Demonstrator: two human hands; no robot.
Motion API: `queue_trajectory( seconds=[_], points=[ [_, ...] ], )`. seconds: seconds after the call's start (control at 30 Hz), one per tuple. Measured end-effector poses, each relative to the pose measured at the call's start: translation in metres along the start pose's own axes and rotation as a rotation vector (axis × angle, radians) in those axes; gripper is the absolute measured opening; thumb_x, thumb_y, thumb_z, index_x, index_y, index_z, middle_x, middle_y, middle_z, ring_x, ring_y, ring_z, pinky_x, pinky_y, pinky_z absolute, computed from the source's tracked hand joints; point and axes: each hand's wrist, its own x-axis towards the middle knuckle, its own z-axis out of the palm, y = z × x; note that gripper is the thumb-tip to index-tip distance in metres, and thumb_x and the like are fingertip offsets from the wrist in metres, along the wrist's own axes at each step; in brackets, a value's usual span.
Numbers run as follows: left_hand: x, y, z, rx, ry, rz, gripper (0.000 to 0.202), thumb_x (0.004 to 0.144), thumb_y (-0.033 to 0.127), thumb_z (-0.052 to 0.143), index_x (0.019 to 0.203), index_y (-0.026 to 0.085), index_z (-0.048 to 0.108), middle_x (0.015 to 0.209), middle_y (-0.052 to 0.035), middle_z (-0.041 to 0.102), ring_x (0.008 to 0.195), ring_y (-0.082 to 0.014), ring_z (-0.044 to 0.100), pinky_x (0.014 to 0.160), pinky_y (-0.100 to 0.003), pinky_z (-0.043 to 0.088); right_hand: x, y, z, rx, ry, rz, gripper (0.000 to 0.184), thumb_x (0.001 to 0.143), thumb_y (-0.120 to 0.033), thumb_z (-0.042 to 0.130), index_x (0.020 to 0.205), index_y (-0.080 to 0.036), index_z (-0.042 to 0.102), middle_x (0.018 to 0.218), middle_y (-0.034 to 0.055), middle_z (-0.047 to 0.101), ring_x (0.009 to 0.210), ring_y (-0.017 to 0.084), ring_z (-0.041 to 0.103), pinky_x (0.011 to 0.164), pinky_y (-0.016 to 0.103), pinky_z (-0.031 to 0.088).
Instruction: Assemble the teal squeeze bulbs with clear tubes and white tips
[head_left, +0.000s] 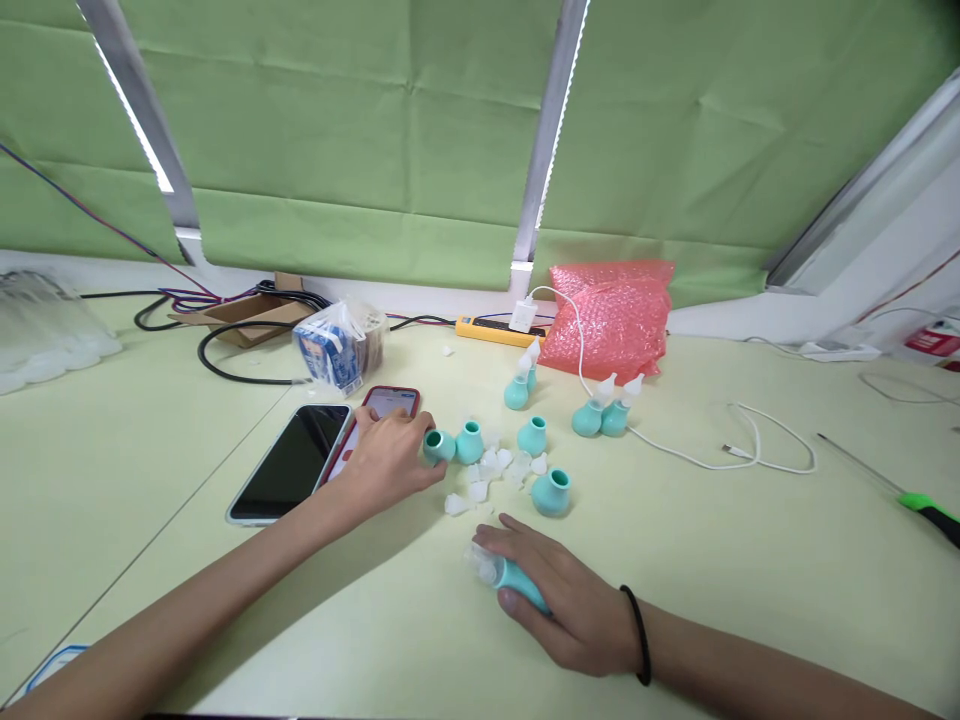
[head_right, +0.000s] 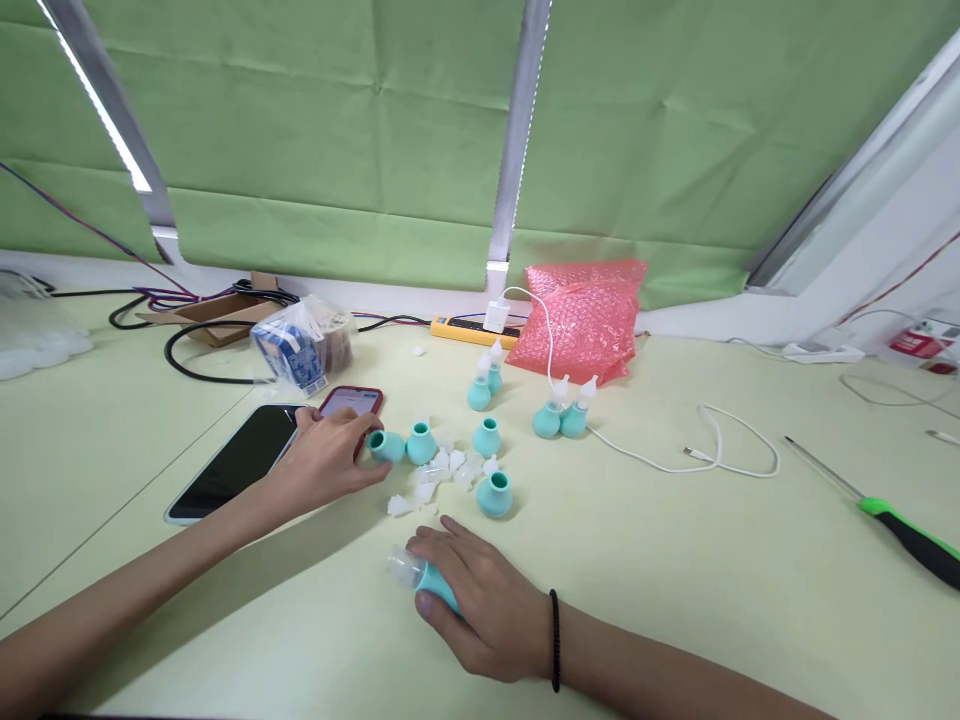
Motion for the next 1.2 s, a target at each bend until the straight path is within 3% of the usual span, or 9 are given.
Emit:
queue_trajectory(
  seconds=[0.17, 0.4, 0.57, 0.67, 0.77, 0.83, 0.9, 1.03, 1.2],
  points=[
    [0.001, -0.003, 0.002, 0.106, 0.065, 0.003, 0.034, 0.070, 0.045, 0.045, 0.072, 0.014, 0.058, 0.084, -0.0137, 0.058, 0.089, -0.0323, 0.043, 0.065, -0.042, 0.029, 0.000, 0.000, 0.000, 0.012, 0.051, 0.009, 0.035, 0.083, -0.020, 0.037, 0.117, -0.015, 0.034, 0.110, 0.0101, 0.053, 0.106, 0.019, 0.046, 0.092, 0.033, 0.037],
    [0.005, -0.009, 0.010, 0.133, 0.049, 0.023, 0.032, 0.079, 0.037, 0.040, 0.085, 0.013, 0.059, 0.095, -0.0143, 0.054, 0.092, -0.0315, 0.041, 0.065, -0.042, 0.030, 0.000, 0.001, 0.002, 0.021, 0.066, 0.045, 0.033, 0.084, -0.022, 0.034, 0.117, -0.016, 0.035, 0.089, 0.0076, 0.056, 0.083, 0.017, 0.053, 0.075, 0.029, 0.045],
    [0.007, -0.011, 0.017, 0.086, 0.106, 0.022, 0.034, 0.083, 0.031, 0.037, 0.110, 0.015, 0.048, 0.098, -0.0128, 0.054, 0.092, -0.0295, 0.041, 0.066, -0.041, 0.029, -0.001, 0.001, 0.002, -0.040, 0.112, 0.096, 0.034, 0.085, -0.025, 0.034, 0.118, -0.019, 0.036, 0.096, 0.0075, 0.057, 0.089, 0.018, 0.055, 0.075, 0.028, 0.046],
    [0.005, -0.009, 0.014, -0.012, 0.190, 0.061, 0.034, 0.083, 0.029, 0.037, 0.114, 0.017, 0.044, 0.095, -0.0110, 0.056, 0.090, -0.0270, 0.043, 0.065, -0.038, 0.029, -0.001, 0.001, 0.005, -0.058, 0.170, 0.141, 0.033, 0.084, -0.025, 0.036, 0.116, -0.019, 0.039, 0.099, 0.0075, 0.058, 0.090, 0.018, 0.056, 0.075, 0.028, 0.047],
    [-0.005, 0.000, 0.007, -0.167, 0.408, 0.195, 0.028, 0.081, 0.027, 0.040, 0.105, 0.017, 0.049, 0.092, -0.0094, 0.056, 0.086, -0.0243, 0.044, 0.067, -0.038, 0.028, 0.000, 0.002, 0.008, -0.038, 0.264, 0.202, 0.028, 0.082, -0.026, 0.040, 0.108, -0.019, 0.044, 0.096, 0.0079, 0.061, 0.087, 0.018, 0.058, 0.075, 0.029, 0.047],
    [-0.016, 0.011, 0.004, -0.250, 0.514, 0.387, 0.025, 0.078, 0.028, 0.045, 0.099, 0.016, 0.052, 0.089, -0.0090, 0.056, 0.083, -0.0230, 0.045, 0.068, -0.038, 0.028, 0.001, 0.002, 0.010, -0.018, 0.320, 0.233, 0.025, 0.079, -0.026, 0.044, 0.103, -0.018, 0.047, 0.092, 0.0074, 0.062, 0.082, 0.018, 0.060, 0.074, 0.029, 0.048],
    [-0.026, 0.022, 0.003, -0.270, 0.429, 0.573, 0.029, 0.076, 0.030, 0.047, 0.101, 0.014, 0.051, 0.092, -0.0100, 0.055, 0.085, -0.0241, 0.044, 0.068, -0.038, 0.030, 0.002, 0.002, 0.011, 0.005, 0.356, 0.235, 0.023, 0.076, -0.025, 0.048, 0.098, -0.018, 0.048, 0.088, 0.0064, 0.064, 0.079, 0.017, 0.061, 0.071, 0.027, 0.048],
    [-0.037, 0.035, 0.008, -0.156, 0.270, 0.717, 0.026, 0.079, 0.033, 0.041, 0.088, 0.012, 0.055, 0.080, -0.0093, 0.056, 0.079, -0.0237, 0.045, 0.064, -0.037, 0.031, -0.001, 0.002, 0.008, 0.016, 0.443, 0.239, 0.018, 0.073, -0.026, 0.051, 0.090, -0.019, 0.050, 0.083, 0.0052, 0.065, 0.074, 0.016, 0.061, 0.067, 0.026, 0.048],
    [-0.036, 0.039, 0.020, -0.065, 0.458, 0.794, 0.031, 0.081, 0.029, 0.038, 0.057, 0.013, 0.049, 0.051, -0.0037, 0.047, 0.059, -0.0184, 0.042, 0.052, -0.031, 0.027, -0.001, -0.001, 0.002, 0.047, 0.367, 0.201, 0.018, 0.070, -0.029, 0.052, 0.084, -0.019, 0.051, 0.075, 0.0046, 0.065, 0.070, 0.017, 0.061, 0.066, 0.027, 0.047]
  ],
)
